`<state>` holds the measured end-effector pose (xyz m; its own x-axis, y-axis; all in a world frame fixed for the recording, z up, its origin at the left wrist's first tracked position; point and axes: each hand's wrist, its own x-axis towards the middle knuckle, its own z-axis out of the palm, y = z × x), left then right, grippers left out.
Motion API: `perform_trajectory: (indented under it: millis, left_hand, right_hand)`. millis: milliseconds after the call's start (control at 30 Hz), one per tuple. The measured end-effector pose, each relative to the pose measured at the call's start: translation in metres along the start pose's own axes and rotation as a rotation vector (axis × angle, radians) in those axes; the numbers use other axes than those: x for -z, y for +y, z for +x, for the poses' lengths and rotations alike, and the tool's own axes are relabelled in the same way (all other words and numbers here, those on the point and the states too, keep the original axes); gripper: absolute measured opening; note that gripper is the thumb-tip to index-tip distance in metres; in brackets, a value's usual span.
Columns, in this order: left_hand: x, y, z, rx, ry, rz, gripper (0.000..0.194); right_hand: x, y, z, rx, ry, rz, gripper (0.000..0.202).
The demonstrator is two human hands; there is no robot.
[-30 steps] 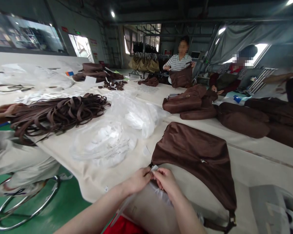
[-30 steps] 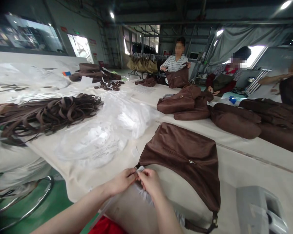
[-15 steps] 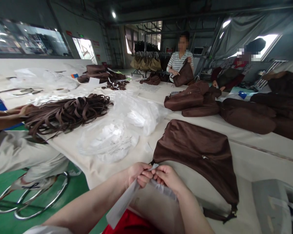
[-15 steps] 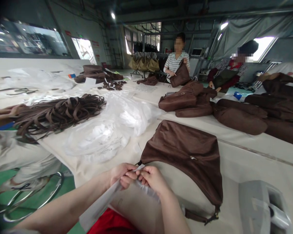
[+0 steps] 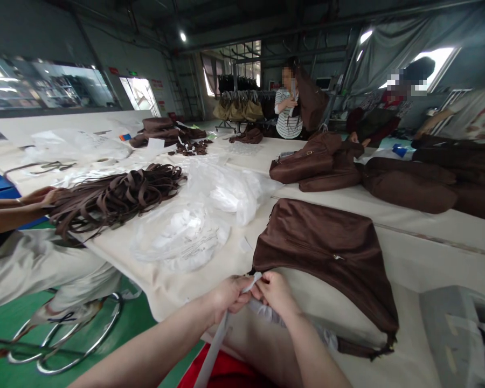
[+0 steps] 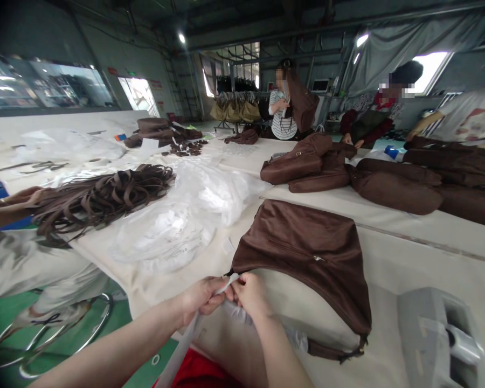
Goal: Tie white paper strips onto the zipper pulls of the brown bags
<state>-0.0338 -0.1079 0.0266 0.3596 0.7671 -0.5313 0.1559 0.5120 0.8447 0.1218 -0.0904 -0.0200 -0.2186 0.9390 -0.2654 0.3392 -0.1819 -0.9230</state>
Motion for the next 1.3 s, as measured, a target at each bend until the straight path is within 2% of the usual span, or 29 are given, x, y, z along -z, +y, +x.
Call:
perform_trajectory:
  millis: [100, 167, 233, 300, 400, 500, 700, 867, 1033, 1133, 1200, 1300]
  left_hand:
    - [-0.001, -0.005, -0.004, -0.337, 0.32, 0.63, 0.038]
    - [-0.001, -0.009, -0.006, -0.44, 0.435, 1.007, 0.034]
    - [-0.003, -0.014, -0.008, -0.437, 0.43, 1.282, 0.033]
    - [-0.007, -0.017, -0.009, -0.403, 0.376, 1.48, 0.033]
    - [-0.014, -0.02, -0.008, -0.366, 0.332, 1.663, 0.039]
    - [-0.02, -0.02, -0.007, -0.353, 0.341, 1.718, 0.04]
    - [-0.031, -0.019, -0.004, -0.311, 0.367, 1.694, 0.038]
    - [-0.035, -0.016, -0.004, -0.313, 0.373, 1.495, 0.031]
    - [-0.027, -0.02, 0.0, -0.322, 0.502, 1.029, 0.019]
    - [-0.024, -0.023, 0.008, -0.358, 0.536, 0.751, 0.018]
    - [-0.024, -0.021, 0.012, -0.346, 0.525, 0.592, 0.022]
    - [-0.025, -0.017, 0.012, -0.201, 0.432, 0.247, 0.029]
  right_hand:
    - [0.003, 0.003, 0.0, -0.011, -0.014, 0.083, 0.024]
    - [0.009, 0.003, -0.003, -0.021, -0.031, 0.234, 0.029]
    - [0.016, 0.0, -0.006, -0.028, -0.068, 0.39, 0.039]
    - [0.02, -0.004, -0.009, -0.06, -0.124, 0.452, 0.051]
    - [0.021, -0.009, -0.012, -0.128, -0.173, 0.329, 0.065]
    - [0.017, -0.008, -0.011, -0.113, -0.167, 0.193, 0.069]
    - [0.012, -0.001, -0.01, -0.009, -0.19, 0.257, 0.051]
    - [0.011, 0.003, -0.009, 0.023, -0.124, 0.355, 0.043]
    - [0.005, 0.003, -0.011, 0.062, -0.113, 0.335, 0.038]
    - [0.001, 0.004, -0.011, 0.067, -0.1, 0.296, 0.036]
    - [-0.001, 0.005, -0.011, 0.07, -0.106, 0.251, 0.036]
    - [-0.002, 0.007, -0.011, 0.086, -0.116, 0.18, 0.036]
